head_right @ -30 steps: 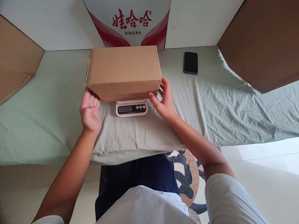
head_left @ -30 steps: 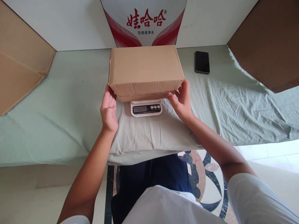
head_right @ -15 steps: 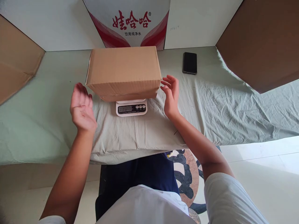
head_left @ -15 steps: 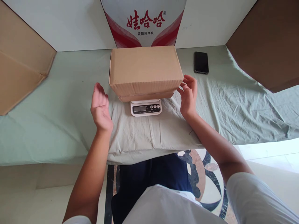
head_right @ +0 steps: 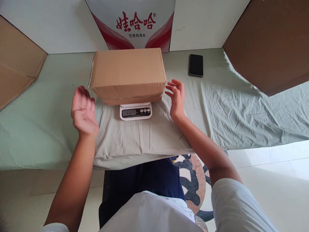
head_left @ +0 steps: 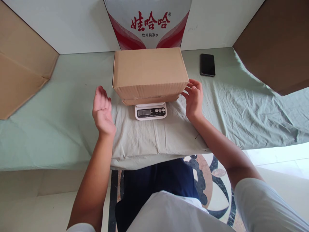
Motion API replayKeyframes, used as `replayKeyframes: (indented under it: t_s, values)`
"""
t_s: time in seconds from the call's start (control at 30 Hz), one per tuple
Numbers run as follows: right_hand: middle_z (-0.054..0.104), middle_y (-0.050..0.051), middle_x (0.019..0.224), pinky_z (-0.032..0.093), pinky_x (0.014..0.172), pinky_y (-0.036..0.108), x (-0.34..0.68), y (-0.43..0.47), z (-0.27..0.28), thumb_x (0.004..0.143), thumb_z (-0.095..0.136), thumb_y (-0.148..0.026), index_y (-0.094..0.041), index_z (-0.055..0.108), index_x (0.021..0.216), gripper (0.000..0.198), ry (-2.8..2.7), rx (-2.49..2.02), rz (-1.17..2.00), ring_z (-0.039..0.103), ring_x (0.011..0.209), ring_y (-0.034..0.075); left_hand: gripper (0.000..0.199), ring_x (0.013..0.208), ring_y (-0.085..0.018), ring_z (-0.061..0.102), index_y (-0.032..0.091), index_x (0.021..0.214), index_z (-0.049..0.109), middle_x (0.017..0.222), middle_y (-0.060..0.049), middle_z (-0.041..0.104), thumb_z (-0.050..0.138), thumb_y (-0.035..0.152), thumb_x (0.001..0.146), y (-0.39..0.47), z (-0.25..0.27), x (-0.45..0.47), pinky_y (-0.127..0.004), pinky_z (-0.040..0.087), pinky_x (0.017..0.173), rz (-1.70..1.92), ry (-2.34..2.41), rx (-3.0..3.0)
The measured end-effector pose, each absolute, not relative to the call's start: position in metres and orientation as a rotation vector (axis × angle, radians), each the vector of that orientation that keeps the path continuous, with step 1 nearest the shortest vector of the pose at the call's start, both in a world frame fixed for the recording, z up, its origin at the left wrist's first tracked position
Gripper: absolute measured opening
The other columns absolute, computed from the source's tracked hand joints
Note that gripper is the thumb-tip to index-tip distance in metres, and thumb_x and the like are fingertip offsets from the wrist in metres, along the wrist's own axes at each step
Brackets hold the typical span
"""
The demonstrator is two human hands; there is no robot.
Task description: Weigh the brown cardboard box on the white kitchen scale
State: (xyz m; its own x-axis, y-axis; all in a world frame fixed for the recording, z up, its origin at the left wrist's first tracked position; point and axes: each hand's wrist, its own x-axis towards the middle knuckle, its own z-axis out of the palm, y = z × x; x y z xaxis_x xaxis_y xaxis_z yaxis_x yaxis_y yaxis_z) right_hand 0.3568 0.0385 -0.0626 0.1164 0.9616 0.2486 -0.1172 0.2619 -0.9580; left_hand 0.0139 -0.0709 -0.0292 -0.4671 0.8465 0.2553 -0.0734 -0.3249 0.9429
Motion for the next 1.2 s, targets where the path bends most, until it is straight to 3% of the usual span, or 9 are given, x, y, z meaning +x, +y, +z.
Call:
replayKeyframes:
  t_s: [0.4, 0.77, 0.9, 1.1, 1.2]
  values:
    - [0.076, 0.006, 0.139, 0.066, 0.111, 0.052, 0.356, 0.038, -0.062, 0.093, 0.065, -0.092, -0.038, 0.066, 0.132, 0.066, -1.199, -0.972, 1.007, 0.075, 0.132, 0.03, 0.079, 0.188, -0.029, 0.025, 0.028, 0.166, 0.066, 0.191, 0.002, 0.051, 0.06, 0.034, 0.088, -0.07, -0.034, 0.009, -0.05, 0.025, 0.154, 1.849, 1.243, 1.078]
    - [0.077, 0.006, 0.136, 0.067, 0.11, 0.052, 0.353, 0.036, -0.061, 0.094, 0.066, -0.09, -0.037, 0.066, 0.13, 0.064, -1.19, -0.965, 1.02, 0.076, 0.129, 0.029, 0.082, 0.188, -0.027, 0.026, 0.027, 0.169, 0.061, 0.192, 0.002, 0.05, 0.059, 0.033, 0.087, -0.07, -0.033, 0.008, -0.046, 0.026, 0.154, 1.818, 1.268, 1.081]
    - [0.077, 0.006, 0.136, 0.068, 0.111, 0.053, 0.351, 0.033, -0.058, 0.093, 0.07, -0.087, -0.038, 0.066, 0.13, 0.062, -1.172, -0.953, 1.021, 0.077, 0.129, 0.029, 0.082, 0.188, -0.029, 0.026, 0.022, 0.169, 0.06, 0.193, -0.003, 0.048, 0.059, 0.031, 0.087, -0.07, -0.033, 0.009, -0.046, 0.026, 0.153, 1.838, 1.236, 1.069]
    - [0.077, 0.008, 0.145, 0.068, 0.116, 0.055, 0.35, 0.027, -0.054, 0.096, 0.061, -0.092, -0.038, 0.065, 0.138, 0.068, -1.257, -1.007, 0.974, 0.077, 0.136, 0.032, 0.095, 0.186, -0.027, 0.032, 0.015, 0.174, 0.054, 0.196, -0.01, 0.043, 0.06, 0.033, 0.081, -0.07, -0.033, 0.011, -0.042, 0.03, 0.152, 1.829, 1.291, 1.06]
    - [0.075, 0.009, 0.154, 0.067, 0.12, 0.059, 0.348, 0.026, -0.051, 0.098, 0.055, -0.095, -0.039, 0.063, 0.146, 0.074, -1.302, -1.032, 0.951, 0.075, 0.143, 0.034, 0.088, 0.187, -0.029, 0.031, 0.021, 0.172, 0.061, 0.194, -0.007, 0.046, 0.063, 0.042, 0.087, -0.067, -0.038, 0.007, -0.044, 0.03, 0.152, 1.798, 1.268, 1.121]
